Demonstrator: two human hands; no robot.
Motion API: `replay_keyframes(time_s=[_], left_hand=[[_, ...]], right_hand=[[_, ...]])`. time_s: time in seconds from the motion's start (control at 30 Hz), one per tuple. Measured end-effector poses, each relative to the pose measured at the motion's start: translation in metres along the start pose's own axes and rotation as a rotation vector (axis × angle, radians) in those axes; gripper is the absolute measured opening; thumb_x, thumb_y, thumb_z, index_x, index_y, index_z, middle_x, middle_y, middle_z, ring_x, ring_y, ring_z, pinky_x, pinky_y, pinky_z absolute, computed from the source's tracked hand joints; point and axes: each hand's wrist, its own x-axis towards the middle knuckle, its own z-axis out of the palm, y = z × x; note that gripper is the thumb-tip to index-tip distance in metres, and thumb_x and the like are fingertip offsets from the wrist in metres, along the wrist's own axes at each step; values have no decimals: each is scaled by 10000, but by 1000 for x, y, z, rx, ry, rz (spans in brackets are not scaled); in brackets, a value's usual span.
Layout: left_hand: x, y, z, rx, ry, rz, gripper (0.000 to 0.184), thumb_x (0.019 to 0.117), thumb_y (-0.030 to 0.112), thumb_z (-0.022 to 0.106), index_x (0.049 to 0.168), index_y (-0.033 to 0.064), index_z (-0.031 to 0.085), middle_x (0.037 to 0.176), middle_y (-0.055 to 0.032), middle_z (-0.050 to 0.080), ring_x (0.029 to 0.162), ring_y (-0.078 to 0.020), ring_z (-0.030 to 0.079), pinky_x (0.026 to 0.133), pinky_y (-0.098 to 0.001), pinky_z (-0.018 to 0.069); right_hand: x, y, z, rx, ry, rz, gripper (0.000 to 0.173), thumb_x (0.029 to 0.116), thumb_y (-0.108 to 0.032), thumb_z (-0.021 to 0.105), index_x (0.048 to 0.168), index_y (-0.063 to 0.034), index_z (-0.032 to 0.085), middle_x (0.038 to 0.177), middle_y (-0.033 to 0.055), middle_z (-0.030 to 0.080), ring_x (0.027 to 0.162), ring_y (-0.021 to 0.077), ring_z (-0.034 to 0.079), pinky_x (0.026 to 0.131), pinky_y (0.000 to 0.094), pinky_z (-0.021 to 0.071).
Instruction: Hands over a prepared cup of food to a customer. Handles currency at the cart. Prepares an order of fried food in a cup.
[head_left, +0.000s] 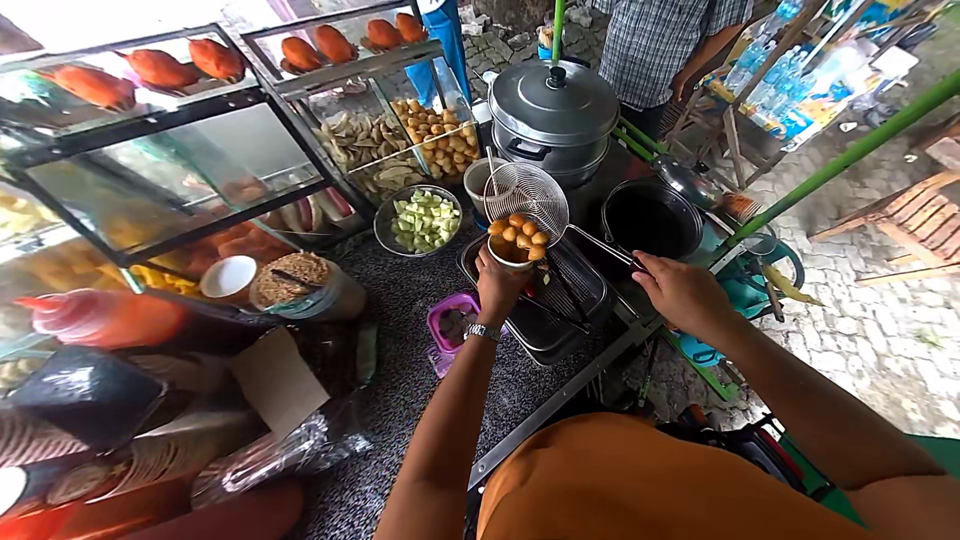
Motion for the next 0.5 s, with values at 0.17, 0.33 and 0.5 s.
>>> replay_keyframes(time_s=[0.17,0.33,0.5], left_hand=[[4,-10,9,-194,50,80,1130,668,202,962,1535,-1,265,1455,-330,433,1279,-475,517,1010,-623,461],[9,-16,15,-289,43,76,1122,663,236,963,1533,20,289,1439,-289,488,1291,-415,533,1053,-588,450],[15,-25,18,-293,48,-12,1075,669,216,962,1503,-16,324,1406,-310,503,1280,-420,539,1063,-581,445]], right_hand=[[1,3,1,22,57,-13,426,1094,-266,512,1442,-27,573,1180,217,713,962,412,720,817,585,564],[14,23,20,326,-43,69,384,1088,-253,529,1368,-6,618,1042,224,724,928,379,712,864,590,553],[9,27,30,266,-55,68,433,1097,-291,501,1436,-32,578,1176,228,713,1067,400,698,951,607,523]])
